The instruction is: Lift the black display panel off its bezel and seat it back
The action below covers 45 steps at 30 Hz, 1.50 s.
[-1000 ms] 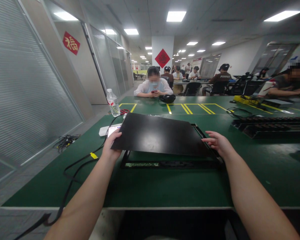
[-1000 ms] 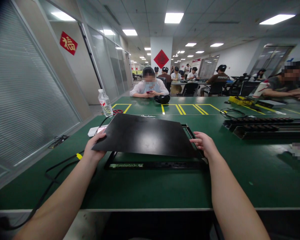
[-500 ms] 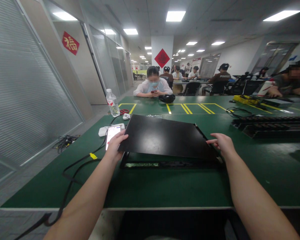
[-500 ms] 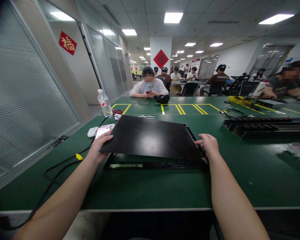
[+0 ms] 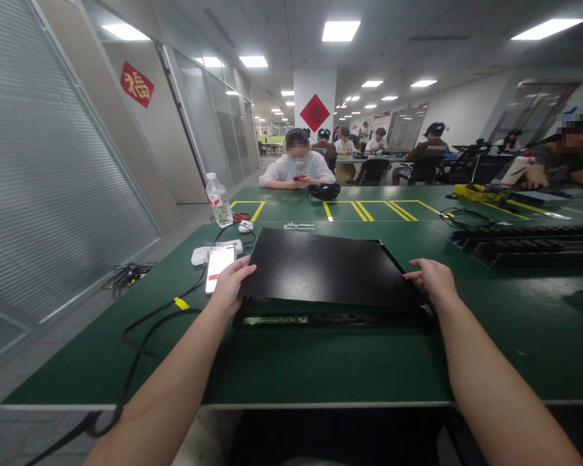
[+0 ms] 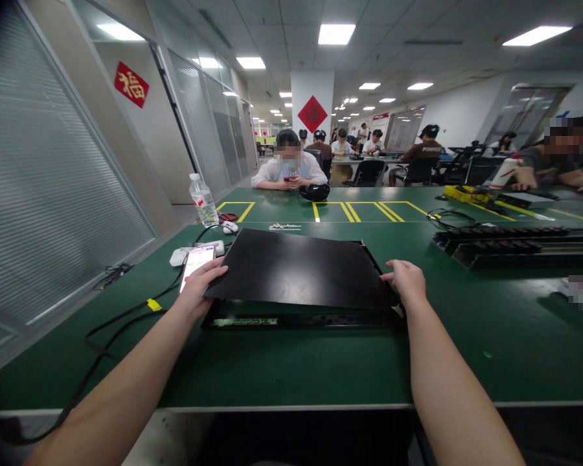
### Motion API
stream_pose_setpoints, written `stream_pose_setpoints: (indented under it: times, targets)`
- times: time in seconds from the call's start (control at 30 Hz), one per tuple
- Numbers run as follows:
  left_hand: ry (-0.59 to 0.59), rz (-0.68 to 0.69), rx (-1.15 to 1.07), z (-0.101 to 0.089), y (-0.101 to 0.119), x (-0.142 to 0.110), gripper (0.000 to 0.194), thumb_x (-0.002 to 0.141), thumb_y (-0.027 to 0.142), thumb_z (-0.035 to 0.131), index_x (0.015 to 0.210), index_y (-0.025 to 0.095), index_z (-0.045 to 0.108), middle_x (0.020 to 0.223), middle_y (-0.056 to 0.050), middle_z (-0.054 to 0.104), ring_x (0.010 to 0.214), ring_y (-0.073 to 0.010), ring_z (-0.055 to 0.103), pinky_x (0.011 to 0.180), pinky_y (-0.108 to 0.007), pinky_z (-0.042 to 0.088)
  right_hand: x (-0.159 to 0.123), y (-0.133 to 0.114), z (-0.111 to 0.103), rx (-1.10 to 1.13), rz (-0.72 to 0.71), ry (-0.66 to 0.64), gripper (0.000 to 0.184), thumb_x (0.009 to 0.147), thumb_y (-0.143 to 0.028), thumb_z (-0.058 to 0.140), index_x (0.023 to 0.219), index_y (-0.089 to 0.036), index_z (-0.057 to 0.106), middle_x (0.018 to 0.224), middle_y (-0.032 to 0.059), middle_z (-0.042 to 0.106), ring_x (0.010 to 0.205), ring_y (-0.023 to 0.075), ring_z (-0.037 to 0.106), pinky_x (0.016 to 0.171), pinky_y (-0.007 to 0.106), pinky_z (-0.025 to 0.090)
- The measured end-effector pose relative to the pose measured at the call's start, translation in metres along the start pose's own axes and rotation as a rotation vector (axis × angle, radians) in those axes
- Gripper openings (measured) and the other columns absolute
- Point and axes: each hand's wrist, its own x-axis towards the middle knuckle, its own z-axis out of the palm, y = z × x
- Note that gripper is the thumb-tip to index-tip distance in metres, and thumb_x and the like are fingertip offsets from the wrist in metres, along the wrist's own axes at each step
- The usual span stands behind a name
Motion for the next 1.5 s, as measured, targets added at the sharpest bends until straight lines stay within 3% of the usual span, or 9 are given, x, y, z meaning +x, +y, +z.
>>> stream_pose_setpoints:
  times: [0.4, 0.83, 1.07, 1.5]
  targets:
    - [-0.085, -0.055, 0.039, -0.012, -0.012, 0.01, 0.046, 0.059, 0.016, 0.093, 0.103, 0.015, 0.082, 0.093, -0.01, 0.084, 0.09, -0.0274, 0.081, 0.074, -0.03, 0.063, -0.007, -0.008, -0.001, -0.266, -0.046, 0.034, 0.037, 0.081, -0.038, 0.056, 0.101, -0.022, 0.081, 0.081, 0.0075, 0.08, 0.083, 0.0275, 0.069, 0.067, 0.034, 0.044]
    - [-0.08, -0.093, 0.128, -0.013, -0.016, 0.011, 0.039, 0.067, 0.012, 0.089, 0.106, 0.016, 0.08, 0.096, -0.011, 0.084, 0.089, -0.0261, 0.081, 0.084, -0.035, 0.065, -0.012, -0.013, -0.001, -0.449, -0.098, 0.049, 0.032, 0.083, -0.036, 0.058, 0.098, -0.023, 0.083, 0.089, 0.0097, 0.08, 0.085, 0.0289, 0.071, 0.068, 0.033, 0.046]
    - [-0.086, -0.105, 0.12, -0.009, -0.014, 0.007, 0.039, 0.066, 0.011, 0.088, 0.103, 0.015, 0.08, 0.099, -0.012, 0.084, 0.098, -0.0297, 0.081, 0.086, -0.037, 0.065, -0.009, -0.009, 0.0, -0.525, -0.123, 0.027, 0.031, 0.082, -0.039, 0.062, 0.097, -0.024, 0.084, 0.088, 0.0107, 0.08, 0.081, 0.0286, 0.071, 0.065, 0.034, 0.048]
    - [-0.103, -0.035, 0.135, -0.015, -0.024, 0.011, 0.046, 0.065, 0.018, 0.092, 0.109, 0.014, 0.08, 0.102, -0.012, 0.084, 0.099, -0.0282, 0.08, 0.087, -0.036, 0.063, -0.002, -0.003, -0.001, -0.557, -0.134, 0.007, 0.031, 0.083, -0.039, 0.061, 0.097, -0.023, 0.084, 0.092, 0.0113, 0.08, 0.088, 0.0301, 0.072, 0.068, 0.035, 0.048]
